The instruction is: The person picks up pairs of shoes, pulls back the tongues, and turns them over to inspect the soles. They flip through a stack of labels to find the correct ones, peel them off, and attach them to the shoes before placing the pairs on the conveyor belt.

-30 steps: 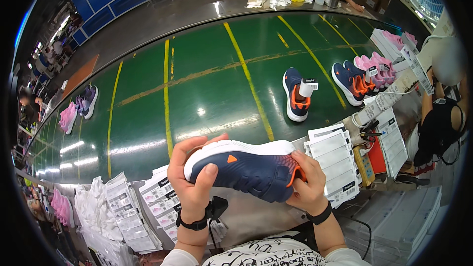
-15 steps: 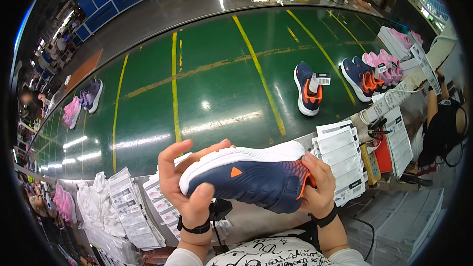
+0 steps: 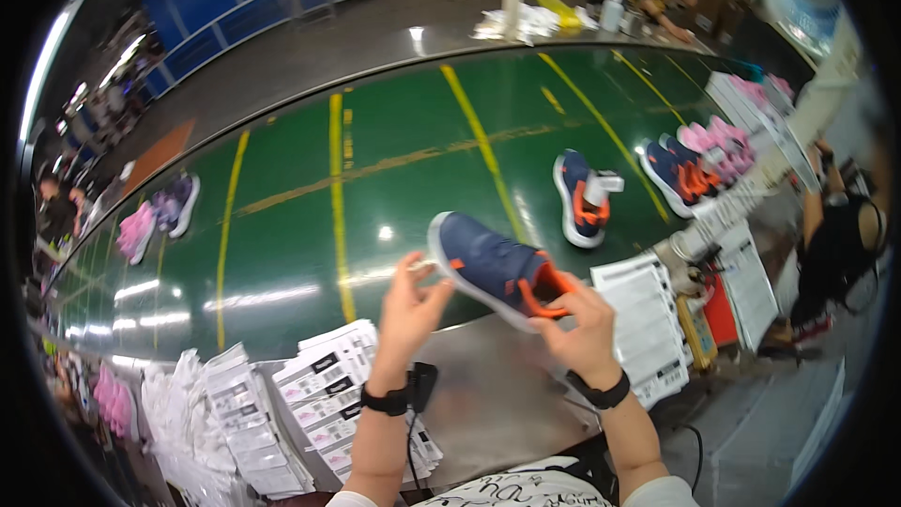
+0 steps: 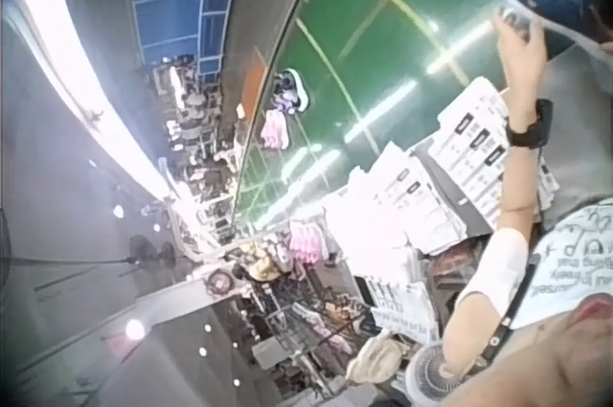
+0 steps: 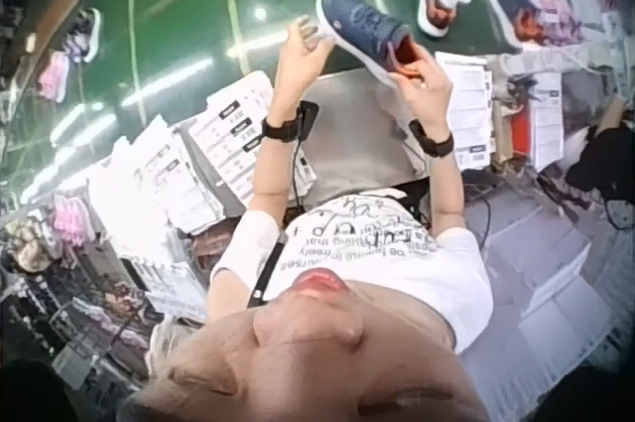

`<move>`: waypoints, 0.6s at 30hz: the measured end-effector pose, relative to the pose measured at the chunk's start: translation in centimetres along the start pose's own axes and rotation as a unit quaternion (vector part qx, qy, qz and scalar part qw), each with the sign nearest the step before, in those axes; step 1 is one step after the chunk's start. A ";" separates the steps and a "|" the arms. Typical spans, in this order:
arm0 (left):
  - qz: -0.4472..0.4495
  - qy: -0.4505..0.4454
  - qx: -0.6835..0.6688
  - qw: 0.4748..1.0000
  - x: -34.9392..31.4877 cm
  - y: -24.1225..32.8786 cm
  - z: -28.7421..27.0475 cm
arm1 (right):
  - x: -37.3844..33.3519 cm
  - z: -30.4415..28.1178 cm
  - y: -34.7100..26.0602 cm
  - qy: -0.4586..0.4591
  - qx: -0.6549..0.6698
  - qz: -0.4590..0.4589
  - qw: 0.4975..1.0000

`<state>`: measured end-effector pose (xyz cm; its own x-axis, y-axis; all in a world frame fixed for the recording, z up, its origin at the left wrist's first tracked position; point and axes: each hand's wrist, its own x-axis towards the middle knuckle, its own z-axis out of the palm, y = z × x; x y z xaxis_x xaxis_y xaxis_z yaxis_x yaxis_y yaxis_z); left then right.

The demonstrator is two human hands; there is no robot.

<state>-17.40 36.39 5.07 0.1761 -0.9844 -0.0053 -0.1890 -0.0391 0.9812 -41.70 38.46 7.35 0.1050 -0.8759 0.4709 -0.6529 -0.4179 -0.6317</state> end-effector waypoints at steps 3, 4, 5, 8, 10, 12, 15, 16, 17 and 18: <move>-0.056 -0.074 -0.065 0.994 0.8 -1.6 1.8 | 1.9 0.3 3.6 0.052 -0.028 -0.002 0.998; -0.080 -0.104 -0.110 0.985 1.2 -3.3 2.0 | 3.1 0.3 3.3 0.037 0.001 0.074 0.997; -0.106 -0.113 -0.112 0.982 1.6 -4.5 2.0 | 4.1 0.9 3.9 0.061 -0.008 0.084 0.995; -0.195 -0.121 -0.111 0.967 2.0 -5.2 1.9 | 6.9 1.9 7.6 -0.072 -0.111 0.120 0.984; -0.173 -0.105 -0.037 0.979 2.3 -5.4 1.9 | 6.0 4.3 10.8 -0.042 -0.244 0.027 0.969; -0.150 -0.096 0.037 0.983 2.5 -5.4 2.1 | 6.0 5.1 11.0 -0.065 -0.249 0.021 0.966; -0.074 -0.068 0.111 0.989 2.4 -5.4 2.8 | 5.9 4.8 10.8 -0.071 -0.237 0.083 0.965; -0.060 -0.062 0.128 0.988 2.2 -5.8 2.4 | 6.5 4.9 8.8 -0.089 -0.234 0.112 0.962; -0.051 -0.063 0.130 0.988 2.0 -5.6 2.6 | 6.4 5.2 9.6 -0.079 -0.259 0.108 0.957; -0.043 -0.060 0.132 0.988 1.9 -5.5 2.4 | 6.7 5.3 8.9 -0.086 -0.283 0.120 0.948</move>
<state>-18.32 34.33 -0.81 0.0887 -0.9883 -0.1244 -0.4271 -0.1506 0.8916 -42.88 27.57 1.61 -0.0080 -0.9761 0.2172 -0.9663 -0.0483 -0.2528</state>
